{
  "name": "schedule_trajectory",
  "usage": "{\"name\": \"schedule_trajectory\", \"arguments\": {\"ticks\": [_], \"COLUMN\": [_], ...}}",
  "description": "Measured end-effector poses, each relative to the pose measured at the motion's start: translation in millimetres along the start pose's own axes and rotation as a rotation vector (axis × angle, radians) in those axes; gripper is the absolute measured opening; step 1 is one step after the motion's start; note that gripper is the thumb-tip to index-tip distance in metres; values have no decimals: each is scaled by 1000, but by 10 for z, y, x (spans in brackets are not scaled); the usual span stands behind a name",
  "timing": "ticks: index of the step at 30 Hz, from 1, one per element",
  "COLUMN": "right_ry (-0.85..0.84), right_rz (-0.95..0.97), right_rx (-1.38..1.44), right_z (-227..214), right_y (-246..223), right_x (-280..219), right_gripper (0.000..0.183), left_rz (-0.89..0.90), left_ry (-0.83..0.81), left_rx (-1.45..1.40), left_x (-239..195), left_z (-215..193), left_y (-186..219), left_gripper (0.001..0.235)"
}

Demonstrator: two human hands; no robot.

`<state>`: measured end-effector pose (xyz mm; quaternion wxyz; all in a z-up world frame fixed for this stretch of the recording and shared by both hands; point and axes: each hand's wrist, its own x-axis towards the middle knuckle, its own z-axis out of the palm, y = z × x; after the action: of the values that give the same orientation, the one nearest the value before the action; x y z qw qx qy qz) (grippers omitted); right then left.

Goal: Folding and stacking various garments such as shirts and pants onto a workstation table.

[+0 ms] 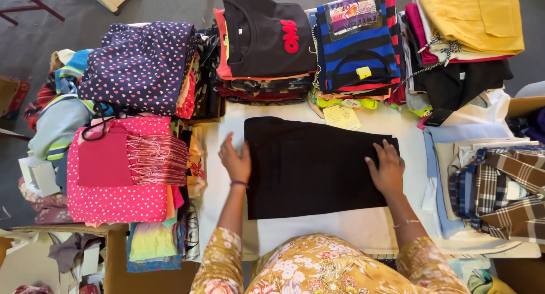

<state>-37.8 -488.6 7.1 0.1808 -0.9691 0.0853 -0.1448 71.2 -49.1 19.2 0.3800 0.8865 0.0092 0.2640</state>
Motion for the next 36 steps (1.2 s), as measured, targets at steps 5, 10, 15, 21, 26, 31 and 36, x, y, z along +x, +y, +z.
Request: {"name": "schedule_trajectory", "arguments": {"ticks": [5,10,15,21,26,31,36], "right_ry": [6,-11,-23,-32,-24,-19,-28], "right_rz": [-43,12,8,15,14,26,22], "right_rx": [-136,-169,-144,-159,-158,-186,-176], "right_z": [314,294,277,283,301,345,281], "right_y": [40,13,1,5,-3,49,15], "right_x": [-46,-114,-85,-82,-66,-102,-82], "right_gripper": [57,51,50,50,49,50,50], "left_rz": [-445,-334,32,50,90,-65,286], "left_ry": [-254,-562,-401,-361,-336,-366,-372], "left_rx": [-285,-759,-187,-34,240,569,498], "left_x": [485,489,354,265,392,467,63], "left_z": [185,386,-294,-612,-83,429,527], "left_y": [-299,-421,70,221,-83,-134,559], "left_gripper": [71,56,35,19,17,39,60]}}
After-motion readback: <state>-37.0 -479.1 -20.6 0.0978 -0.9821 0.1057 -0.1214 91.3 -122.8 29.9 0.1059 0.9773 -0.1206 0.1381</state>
